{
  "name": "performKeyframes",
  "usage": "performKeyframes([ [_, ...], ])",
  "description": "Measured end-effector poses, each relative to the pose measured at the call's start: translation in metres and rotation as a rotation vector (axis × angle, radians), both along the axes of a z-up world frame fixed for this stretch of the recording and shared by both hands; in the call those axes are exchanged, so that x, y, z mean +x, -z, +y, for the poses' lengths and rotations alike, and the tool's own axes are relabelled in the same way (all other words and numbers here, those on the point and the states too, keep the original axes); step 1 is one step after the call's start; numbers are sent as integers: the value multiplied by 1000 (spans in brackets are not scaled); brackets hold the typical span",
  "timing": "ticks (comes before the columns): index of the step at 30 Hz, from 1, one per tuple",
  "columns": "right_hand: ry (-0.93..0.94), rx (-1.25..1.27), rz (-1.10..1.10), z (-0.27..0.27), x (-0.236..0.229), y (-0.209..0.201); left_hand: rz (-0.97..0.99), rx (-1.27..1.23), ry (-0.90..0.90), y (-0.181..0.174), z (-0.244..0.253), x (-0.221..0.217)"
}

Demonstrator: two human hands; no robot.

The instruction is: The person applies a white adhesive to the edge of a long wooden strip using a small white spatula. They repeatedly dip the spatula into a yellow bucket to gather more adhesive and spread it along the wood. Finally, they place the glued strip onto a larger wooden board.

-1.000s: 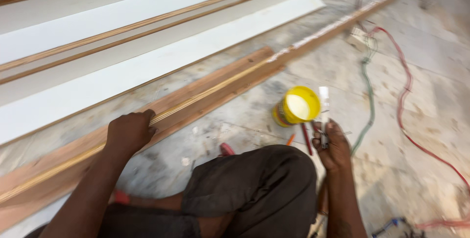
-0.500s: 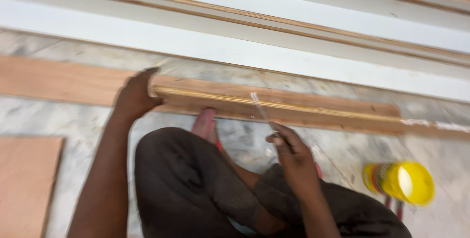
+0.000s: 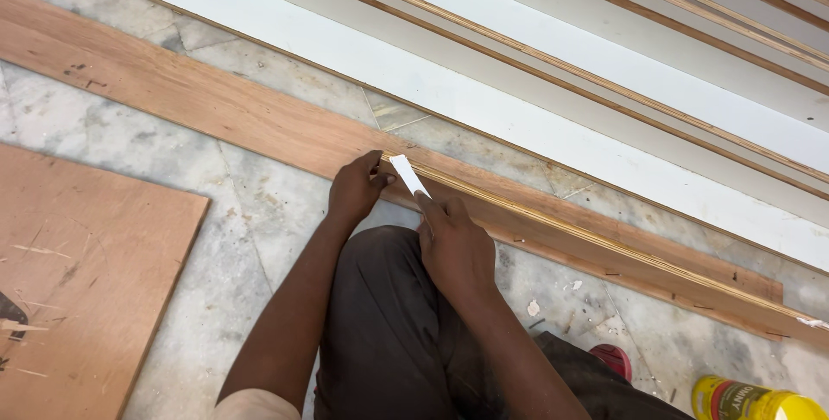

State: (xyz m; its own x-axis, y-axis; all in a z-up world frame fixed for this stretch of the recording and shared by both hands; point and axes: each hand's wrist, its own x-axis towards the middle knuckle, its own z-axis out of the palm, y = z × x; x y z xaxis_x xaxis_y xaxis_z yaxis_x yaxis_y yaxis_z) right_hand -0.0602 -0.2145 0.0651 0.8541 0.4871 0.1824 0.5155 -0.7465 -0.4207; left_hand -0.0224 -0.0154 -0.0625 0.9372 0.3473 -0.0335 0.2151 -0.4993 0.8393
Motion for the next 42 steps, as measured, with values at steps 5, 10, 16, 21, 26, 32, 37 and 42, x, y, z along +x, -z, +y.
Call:
performKeyframes([
  [5, -1, -56, 4, 11, 6, 6, 2, 3, -15, 7, 0, 1],
  [10, 18, -38, 2, 8, 4, 6, -9, -8, -14, 7, 0, 2],
  [16, 62, -44, -80, -17, -8, 8, 4, 27, -3, 4, 0, 1],
  [21, 131, -82, -65, -35, -13, 16, -9, 55, -7, 4, 0, -1],
  [26, 173, -109, -41, -50, -14, 22, 8, 42, -1, -6, -1, -2],
  [32, 237, -49, -58, -74, -21, 25, -9, 44, 16, -5, -1, -3],
  [37, 303, -27, -59, -94, -29, 31, -38, 39, 25, -5, -1, -5],
  [42, 369, -53, -74, -113, -34, 38, -7, 40, 34, -9, -2, -6],
])
